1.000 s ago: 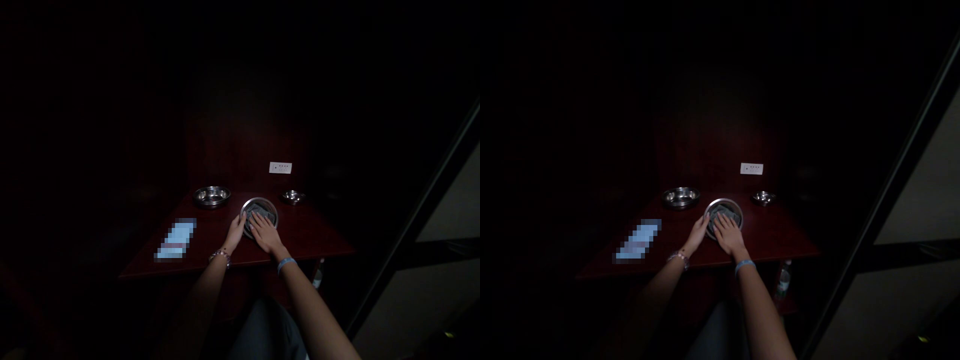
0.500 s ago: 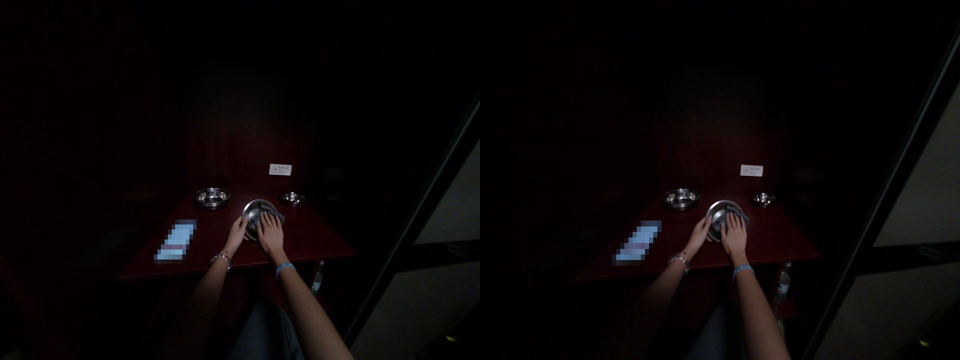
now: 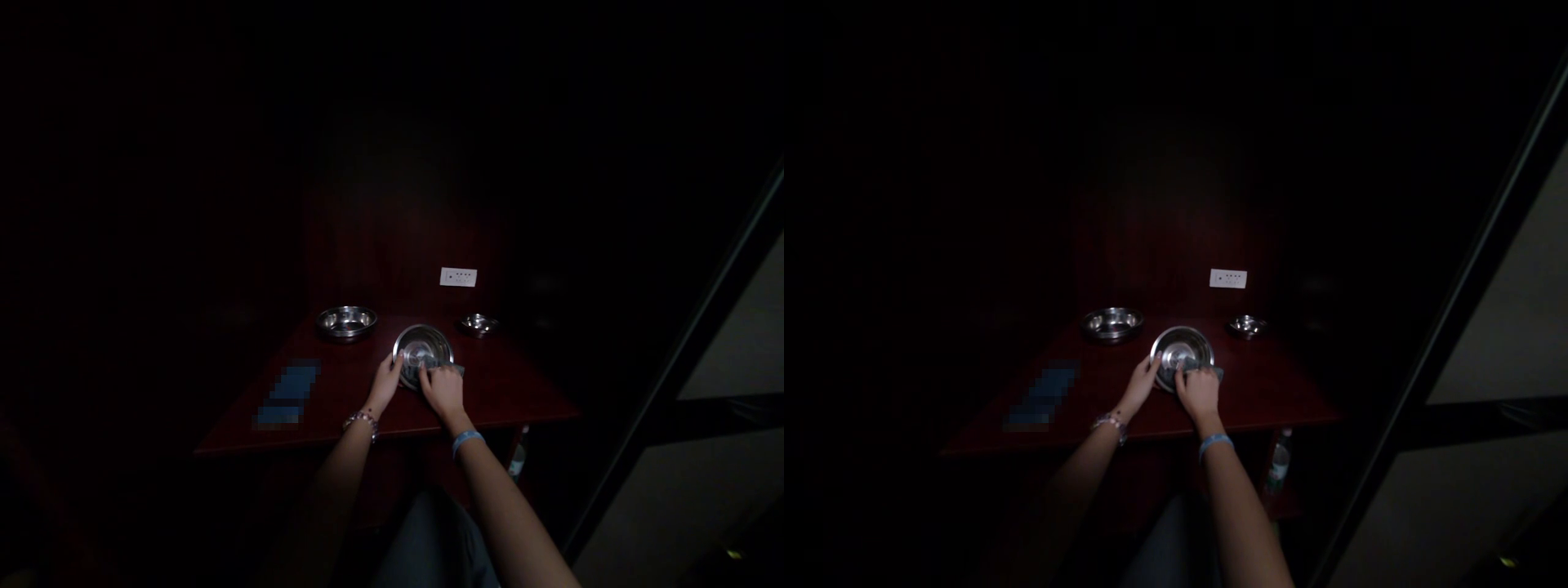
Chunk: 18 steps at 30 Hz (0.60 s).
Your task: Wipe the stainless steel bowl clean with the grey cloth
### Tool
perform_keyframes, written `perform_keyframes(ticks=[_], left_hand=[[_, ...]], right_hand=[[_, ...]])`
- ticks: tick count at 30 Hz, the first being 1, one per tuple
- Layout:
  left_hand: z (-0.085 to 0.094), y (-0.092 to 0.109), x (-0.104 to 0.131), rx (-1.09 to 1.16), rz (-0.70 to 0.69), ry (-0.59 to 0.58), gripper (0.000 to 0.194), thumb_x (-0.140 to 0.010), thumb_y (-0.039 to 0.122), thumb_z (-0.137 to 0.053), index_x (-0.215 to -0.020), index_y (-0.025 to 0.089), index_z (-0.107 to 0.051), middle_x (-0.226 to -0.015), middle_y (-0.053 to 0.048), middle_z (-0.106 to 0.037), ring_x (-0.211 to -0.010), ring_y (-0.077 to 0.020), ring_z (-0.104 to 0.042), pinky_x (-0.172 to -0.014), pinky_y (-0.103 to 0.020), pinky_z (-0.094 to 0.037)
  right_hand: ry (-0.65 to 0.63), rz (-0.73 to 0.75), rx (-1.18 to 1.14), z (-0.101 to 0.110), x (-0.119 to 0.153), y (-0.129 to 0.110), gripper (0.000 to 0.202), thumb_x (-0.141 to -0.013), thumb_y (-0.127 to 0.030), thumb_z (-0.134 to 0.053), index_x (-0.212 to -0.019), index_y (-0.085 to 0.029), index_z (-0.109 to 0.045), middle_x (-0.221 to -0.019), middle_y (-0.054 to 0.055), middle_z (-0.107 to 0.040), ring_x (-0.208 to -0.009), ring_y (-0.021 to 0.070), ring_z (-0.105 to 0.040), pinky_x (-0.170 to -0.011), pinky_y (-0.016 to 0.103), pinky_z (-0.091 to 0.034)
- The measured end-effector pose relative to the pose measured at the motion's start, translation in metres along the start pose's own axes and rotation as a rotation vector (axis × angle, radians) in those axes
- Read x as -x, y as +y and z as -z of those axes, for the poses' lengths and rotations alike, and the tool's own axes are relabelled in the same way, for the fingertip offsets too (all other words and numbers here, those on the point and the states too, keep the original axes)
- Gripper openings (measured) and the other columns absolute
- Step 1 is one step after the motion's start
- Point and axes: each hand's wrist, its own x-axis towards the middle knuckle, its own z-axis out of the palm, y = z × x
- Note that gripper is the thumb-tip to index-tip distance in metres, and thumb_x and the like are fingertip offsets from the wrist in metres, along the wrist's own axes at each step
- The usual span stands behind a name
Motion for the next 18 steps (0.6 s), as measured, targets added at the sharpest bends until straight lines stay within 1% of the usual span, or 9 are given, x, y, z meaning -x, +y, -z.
perform_keyframes(ticks=[2,5,7,10,12,15,16,18], left_hand=[[0.001,-0.001,-0.001,0.012,-0.002,0.006,0.075,-0.078,0.084,-0.052,-0.097,0.013,-0.067,-0.077,-0.006,-0.071,-0.067,-0.0195,-0.066,-0.058,-0.031,-0.056],[0.002,-0.001,-0.001,0.033,-0.008,-0.002,0.075,-0.079,0.083,-0.053,-0.101,0.013,-0.068,-0.080,-0.007,-0.072,-0.067,-0.0200,-0.067,-0.059,-0.031,-0.057],[0.003,-0.001,-0.001,0.036,-0.024,0.002,0.072,-0.081,0.080,-0.052,-0.102,0.014,-0.069,-0.080,-0.008,-0.073,-0.072,-0.0215,-0.068,-0.065,-0.033,-0.058],[0.003,-0.002,-0.002,0.019,-0.023,0.007,0.067,-0.086,0.076,-0.049,-0.105,0.015,-0.069,-0.080,-0.008,-0.074,-0.077,-0.0230,-0.070,-0.073,-0.035,-0.060],[0.003,-0.004,-0.002,-0.028,-0.017,0.033,0.061,-0.090,0.069,-0.048,-0.112,0.016,-0.068,-0.087,-0.009,-0.075,-0.079,-0.0232,-0.071,-0.075,-0.037,-0.060],[0.003,-0.006,-0.002,-0.150,-0.038,0.124,0.046,-0.095,0.056,-0.049,-0.117,0.018,-0.065,-0.097,-0.010,-0.076,-0.088,-0.0239,-0.073,-0.084,-0.039,-0.059],[0.003,-0.007,-0.001,-0.184,-0.041,0.143,0.043,-0.096,0.052,-0.048,-0.116,0.019,-0.065,-0.098,-0.011,-0.076,-0.091,-0.0242,-0.073,-0.087,-0.039,-0.058],[0.004,-0.008,0.000,-0.217,-0.048,0.140,0.040,-0.098,0.049,-0.046,-0.116,0.018,-0.064,-0.097,-0.012,-0.075,-0.092,-0.0253,-0.073,-0.088,-0.041,-0.057]], right_hand=[[-0.045,0.044,-0.025,0.000,0.000,0.001,0.064,-0.109,-0.045,-0.028,-0.092,-0.014,-0.082,-0.095,0.016,-0.080,-0.090,0.0255,-0.075,-0.084,0.034,-0.051],[-0.115,0.120,-0.082,-0.001,0.000,0.004,0.063,-0.110,-0.046,-0.025,-0.097,-0.018,-0.080,-0.097,0.011,-0.080,-0.091,0.0234,-0.075,-0.083,0.030,-0.052],[-0.139,0.183,-0.130,-0.003,-0.001,0.006,0.058,-0.110,-0.045,-0.024,-0.108,-0.021,-0.078,-0.106,0.009,-0.080,-0.098,0.0220,-0.075,-0.088,0.029,-0.052],[-0.126,0.320,-0.198,-0.006,-0.003,0.008,0.051,-0.110,-0.040,-0.026,-0.126,-0.023,-0.072,-0.131,0.006,-0.072,-0.119,0.0203,-0.068,-0.104,0.030,-0.048],[-0.113,0.384,-0.216,-0.009,-0.004,0.009,0.046,-0.109,-0.042,-0.033,-0.133,-0.023,-0.068,-0.143,0.005,-0.065,-0.131,0.0222,-0.060,-0.114,0.035,-0.043],[-0.110,0.398,-0.209,-0.014,-0.006,0.010,0.047,-0.101,-0.050,-0.053,-0.137,-0.021,-0.065,-0.146,0.009,-0.061,-0.135,0.0271,-0.056,-0.120,0.044,-0.037],[-0.112,0.393,-0.205,-0.015,-0.007,0.011,0.049,-0.098,-0.049,-0.059,-0.136,-0.021,-0.065,-0.145,0.009,-0.062,-0.135,0.0278,-0.057,-0.121,0.046,-0.036],[-0.121,0.375,-0.193,-0.016,-0.007,0.012,0.046,-0.094,-0.042,-0.065,-0.135,-0.021,-0.067,-0.142,0.009,-0.065,-0.133,0.0276,-0.058,-0.122,0.047,-0.035]])
